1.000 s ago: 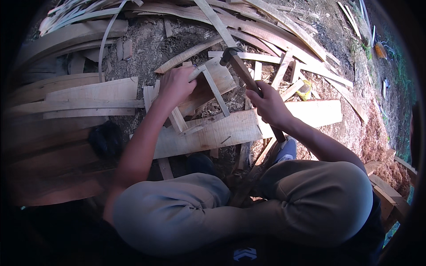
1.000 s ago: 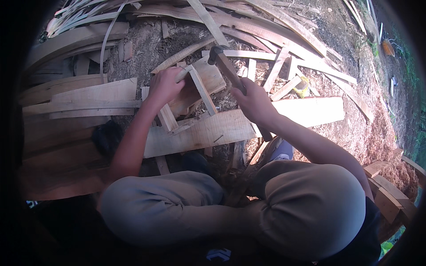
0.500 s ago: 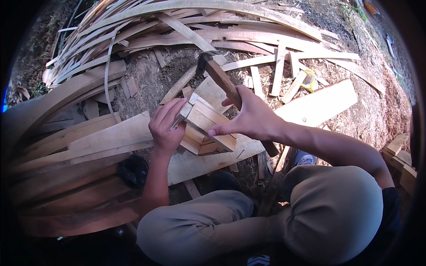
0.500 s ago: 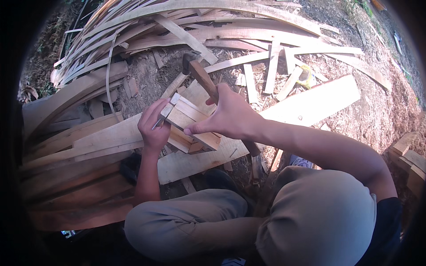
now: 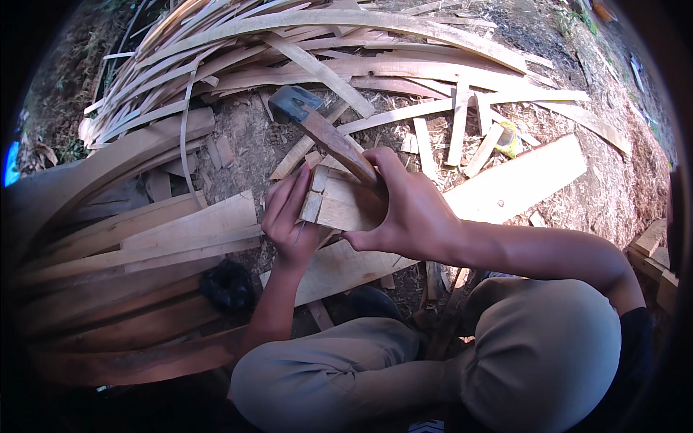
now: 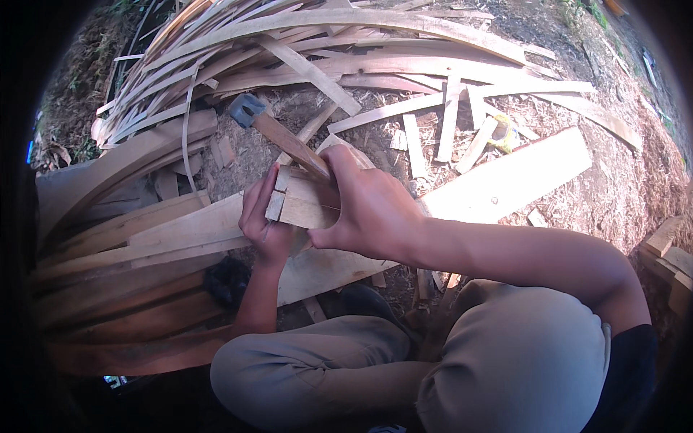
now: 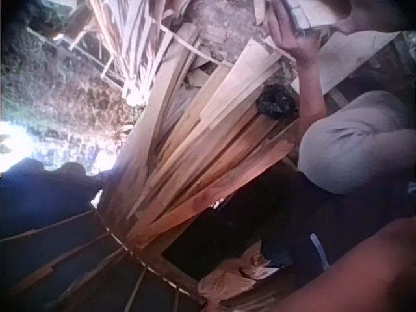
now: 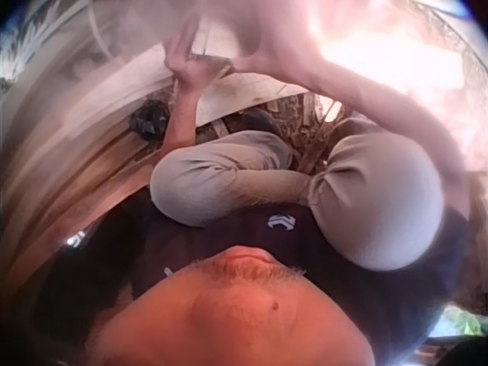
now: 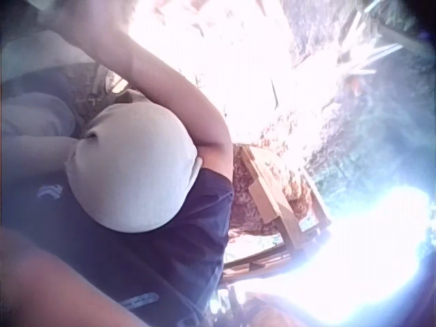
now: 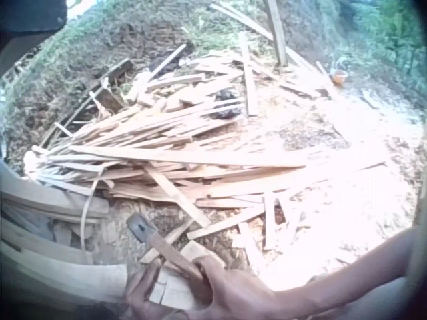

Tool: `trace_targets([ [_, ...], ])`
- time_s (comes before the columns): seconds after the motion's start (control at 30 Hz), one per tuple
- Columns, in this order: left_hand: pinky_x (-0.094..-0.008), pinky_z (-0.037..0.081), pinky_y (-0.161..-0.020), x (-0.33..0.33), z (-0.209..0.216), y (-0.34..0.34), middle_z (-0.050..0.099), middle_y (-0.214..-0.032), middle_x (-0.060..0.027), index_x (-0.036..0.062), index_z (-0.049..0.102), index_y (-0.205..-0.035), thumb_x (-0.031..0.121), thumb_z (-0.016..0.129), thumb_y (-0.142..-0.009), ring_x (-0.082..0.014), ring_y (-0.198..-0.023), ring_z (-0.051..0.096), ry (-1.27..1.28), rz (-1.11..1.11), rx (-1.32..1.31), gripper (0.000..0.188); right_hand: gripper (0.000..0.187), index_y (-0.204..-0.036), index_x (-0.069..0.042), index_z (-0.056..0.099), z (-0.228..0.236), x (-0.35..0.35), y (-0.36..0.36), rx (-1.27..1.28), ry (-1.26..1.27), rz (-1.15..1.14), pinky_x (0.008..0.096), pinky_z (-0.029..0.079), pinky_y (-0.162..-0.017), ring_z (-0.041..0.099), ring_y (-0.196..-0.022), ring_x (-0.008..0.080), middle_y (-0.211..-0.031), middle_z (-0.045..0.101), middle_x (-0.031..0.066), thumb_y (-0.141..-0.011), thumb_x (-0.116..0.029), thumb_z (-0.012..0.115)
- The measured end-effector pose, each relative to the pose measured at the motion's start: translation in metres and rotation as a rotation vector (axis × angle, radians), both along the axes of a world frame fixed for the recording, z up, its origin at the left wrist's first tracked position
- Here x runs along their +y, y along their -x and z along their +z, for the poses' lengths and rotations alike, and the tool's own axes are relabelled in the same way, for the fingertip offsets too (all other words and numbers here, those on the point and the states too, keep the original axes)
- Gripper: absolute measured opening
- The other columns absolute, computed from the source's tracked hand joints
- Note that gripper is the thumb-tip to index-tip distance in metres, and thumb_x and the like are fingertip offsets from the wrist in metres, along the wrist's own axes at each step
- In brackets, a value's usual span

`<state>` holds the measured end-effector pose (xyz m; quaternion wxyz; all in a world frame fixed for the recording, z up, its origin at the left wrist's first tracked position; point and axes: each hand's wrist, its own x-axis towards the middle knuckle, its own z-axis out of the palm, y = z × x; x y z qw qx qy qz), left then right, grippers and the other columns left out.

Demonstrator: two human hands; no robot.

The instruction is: The person assembles a small wooden box-like structure by hand, using a hammer to drive nails into the joints. They repeatedly position wooden pieces, hammer nails, and adjust the frame to secure the components.

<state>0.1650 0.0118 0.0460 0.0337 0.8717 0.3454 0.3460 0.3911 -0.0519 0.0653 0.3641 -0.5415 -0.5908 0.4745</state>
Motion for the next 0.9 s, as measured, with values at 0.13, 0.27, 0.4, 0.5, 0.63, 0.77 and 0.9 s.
trace_targets([
  [0.13, -0.0434, 0.051, -0.092, 0.006, 0.005, 0.006, 0.066, -0.118, -0.0159, 0.0030, 0.059, -0.132, 0.023, 0.086, -0.068, -0.0336, -0.106, 0.065, 0.223, -0.054, 0.030, 0.072, 0.089, -0.133, -0.004, 0.039, 0.002, 0.000, -0.001, 0.038, 0.023, 0.059, 0.0445, 0.054, -0.082, 0.068, -0.097, 0.0391, -0.106, 0.064, 0.0255, -0.066, -0.030, 0.091],
  [0.27, -0.0448, 0.047, -0.092, 0.004, 0.013, 0.014, 0.061, -0.112, -0.0142, 0.0067, 0.056, -0.124, 0.020, 0.086, -0.063, -0.0353, -0.105, 0.061, 0.484, -0.064, 0.038, 0.069, 0.090, -0.134, -0.003, 0.040, -0.009, 0.000, 0.001, 0.076, -0.015, 0.025, 0.0375, 0.054, -0.078, 0.067, -0.091, 0.0259, -0.109, 0.064, 0.0179, -0.065, -0.027, 0.093],
  [0.4, -0.0450, 0.043, -0.094, 0.001, 0.033, 0.007, 0.057, -0.110, -0.0113, 0.0106, 0.055, -0.119, 0.014, 0.086, -0.059, -0.0343, -0.108, 0.057, 0.350, -0.057, 0.153, 0.067, 0.093, -0.136, -0.001, 0.037, -0.013, 0.003, -0.004, 0.188, 0.108, 0.065, 0.0414, 0.050, -0.096, 0.060, -0.116, 0.0333, -0.125, 0.058, 0.0209, -0.064, -0.023, 0.091],
  [0.5, -0.0467, 0.041, -0.097, -0.002, 0.040, 0.006, 0.058, -0.112, -0.0088, 0.0128, 0.055, -0.120, 0.015, 0.089, -0.055, -0.0324, -0.110, 0.057, 0.318, -0.048, 0.149, 0.074, 0.093, -0.137, -0.002, 0.036, -0.020, 0.005, -0.003, 0.255, 0.110, 0.059, 0.0377, 0.046, -0.102, 0.056, -0.122, 0.0277, -0.129, 0.057, 0.0161, -0.064, -0.014, 0.091],
  [0.63, -0.0448, 0.042, -0.097, 0.001, 0.058, 0.011, 0.059, -0.112, -0.0074, 0.0134, 0.059, -0.119, 0.018, 0.091, -0.052, -0.0303, -0.109, 0.057, 0.333, -0.119, 0.139, 0.075, 0.089, -0.138, -0.003, 0.035, -0.026, 0.007, -0.002, 0.444, 0.006, 0.084, 0.0365, 0.042, -0.106, 0.053, -0.126, 0.0239, -0.133, 0.055, 0.0141, -0.066, -0.004, 0.087],
  [0.77, -0.0426, 0.043, -0.094, 0.000, 0.071, 0.019, 0.061, -0.107, -0.0052, 0.0143, 0.064, -0.114, 0.022, 0.093, -0.049, -0.0273, -0.104, 0.060, 0.289, -0.163, 0.167, 0.072, 0.086, -0.139, -0.004, 0.035, -0.023, 0.007, -0.002, 0.403, -0.058, 0.138, 0.0366, 0.040, -0.108, 0.051, -0.128, 0.0230, -0.135, 0.053, 0.0134, -0.068, 0.000, 0.084],
  [0.9, -0.0422, 0.045, -0.090, 0.000, 0.074, 0.017, 0.062, -0.102, -0.0040, 0.0148, 0.067, -0.112, 0.024, 0.093, -0.047, -0.0255, -0.096, 0.062, 0.166, -0.179, 0.150, 0.070, 0.085, -0.138, -0.004, 0.035, -0.020, 0.008, -0.003, 0.450, -0.123, 0.165, 0.0365, 0.040, -0.108, 0.051, -0.129, 0.0230, -0.136, 0.053, 0.0131, -0.068, 0.000, 0.084],
])
